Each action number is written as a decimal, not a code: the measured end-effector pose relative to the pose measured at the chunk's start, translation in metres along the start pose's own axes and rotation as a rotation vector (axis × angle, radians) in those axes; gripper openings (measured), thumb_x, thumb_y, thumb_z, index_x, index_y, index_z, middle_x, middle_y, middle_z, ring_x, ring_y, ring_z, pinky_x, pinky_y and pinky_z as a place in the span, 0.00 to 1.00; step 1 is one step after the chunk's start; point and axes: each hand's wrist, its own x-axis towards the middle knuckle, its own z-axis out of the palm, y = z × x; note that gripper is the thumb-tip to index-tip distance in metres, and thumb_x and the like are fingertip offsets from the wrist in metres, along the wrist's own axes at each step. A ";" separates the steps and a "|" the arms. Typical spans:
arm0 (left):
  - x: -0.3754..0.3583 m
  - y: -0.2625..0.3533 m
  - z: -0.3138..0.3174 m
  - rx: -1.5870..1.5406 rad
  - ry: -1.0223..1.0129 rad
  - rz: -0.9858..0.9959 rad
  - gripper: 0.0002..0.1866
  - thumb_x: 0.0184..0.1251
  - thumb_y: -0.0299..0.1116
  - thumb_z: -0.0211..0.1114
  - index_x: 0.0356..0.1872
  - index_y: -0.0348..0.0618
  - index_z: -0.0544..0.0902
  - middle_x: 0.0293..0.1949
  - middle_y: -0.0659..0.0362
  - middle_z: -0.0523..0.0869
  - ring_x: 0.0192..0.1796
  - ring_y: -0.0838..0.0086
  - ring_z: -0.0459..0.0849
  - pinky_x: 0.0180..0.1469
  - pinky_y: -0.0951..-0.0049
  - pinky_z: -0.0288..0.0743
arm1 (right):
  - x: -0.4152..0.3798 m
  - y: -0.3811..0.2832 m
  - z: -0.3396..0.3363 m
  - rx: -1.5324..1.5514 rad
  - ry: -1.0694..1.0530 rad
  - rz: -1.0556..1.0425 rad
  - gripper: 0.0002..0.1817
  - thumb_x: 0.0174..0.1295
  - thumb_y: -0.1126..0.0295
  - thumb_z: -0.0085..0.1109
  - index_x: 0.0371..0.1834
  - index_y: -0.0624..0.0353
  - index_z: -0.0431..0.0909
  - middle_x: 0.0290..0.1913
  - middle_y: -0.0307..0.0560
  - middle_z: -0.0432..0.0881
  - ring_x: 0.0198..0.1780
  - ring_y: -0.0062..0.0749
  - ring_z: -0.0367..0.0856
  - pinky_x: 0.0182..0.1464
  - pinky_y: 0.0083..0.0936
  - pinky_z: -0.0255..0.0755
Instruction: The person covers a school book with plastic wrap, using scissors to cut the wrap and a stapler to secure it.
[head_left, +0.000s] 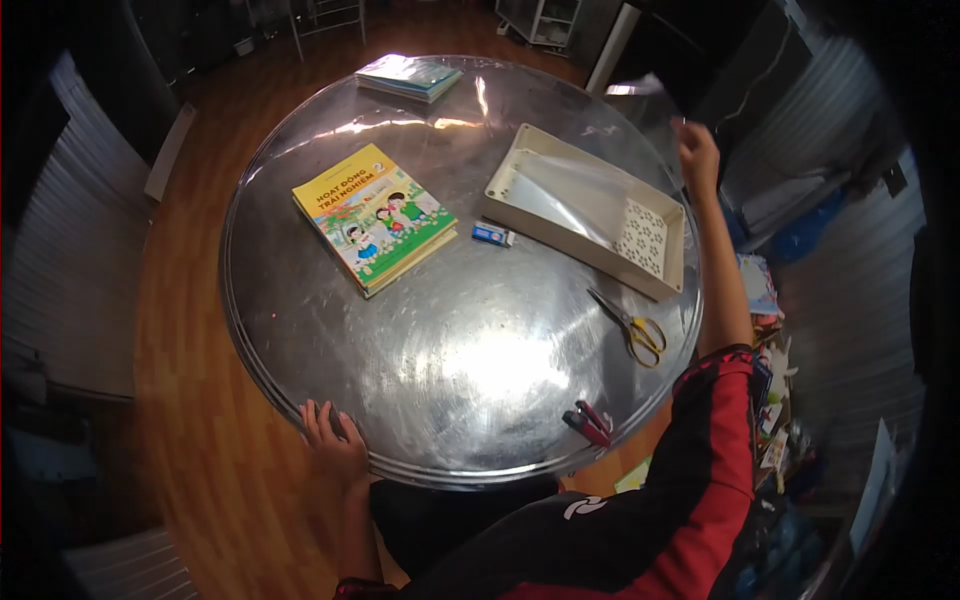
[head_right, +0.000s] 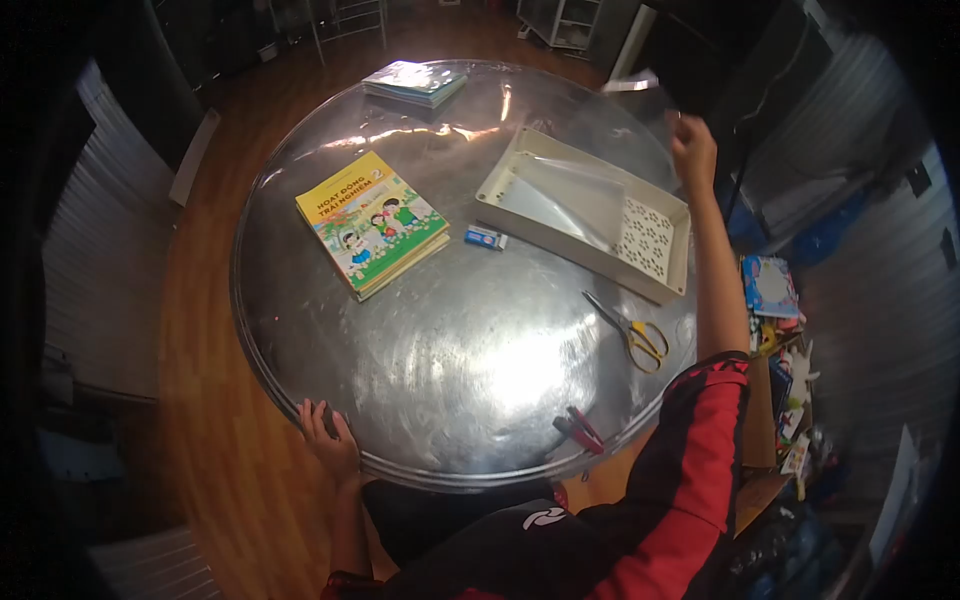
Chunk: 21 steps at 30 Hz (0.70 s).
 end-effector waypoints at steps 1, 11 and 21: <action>-0.002 -0.003 0.001 -0.062 0.035 -0.001 0.15 0.56 0.32 0.53 0.45 0.40 0.73 0.57 0.53 0.67 0.63 0.60 0.60 0.60 0.49 0.48 | 0.005 -0.030 -0.015 0.061 0.030 -0.042 0.17 0.47 0.80 0.52 0.41 0.53 0.77 0.32 0.45 0.77 0.34 0.29 0.77 0.39 0.21 0.70; -0.039 0.065 -0.027 -0.437 0.009 0.133 0.15 0.57 0.29 0.54 0.46 0.37 0.72 0.48 0.50 0.74 0.52 0.59 0.72 0.54 0.59 0.63 | -0.203 -0.201 -0.047 0.316 -0.486 -0.565 0.19 0.49 0.75 0.48 0.47 0.48 0.73 0.36 0.44 0.79 0.32 0.39 0.78 0.31 0.29 0.71; -0.129 0.083 -0.040 -1.219 -0.426 -0.558 0.28 0.60 0.31 0.57 0.58 0.33 0.55 0.39 0.51 0.79 0.35 0.73 0.79 0.31 0.77 0.77 | -0.396 -0.297 -0.052 0.669 -0.846 -0.367 0.16 0.49 0.75 0.50 0.44 0.59 0.70 0.34 0.50 0.77 0.34 0.43 0.77 0.34 0.32 0.71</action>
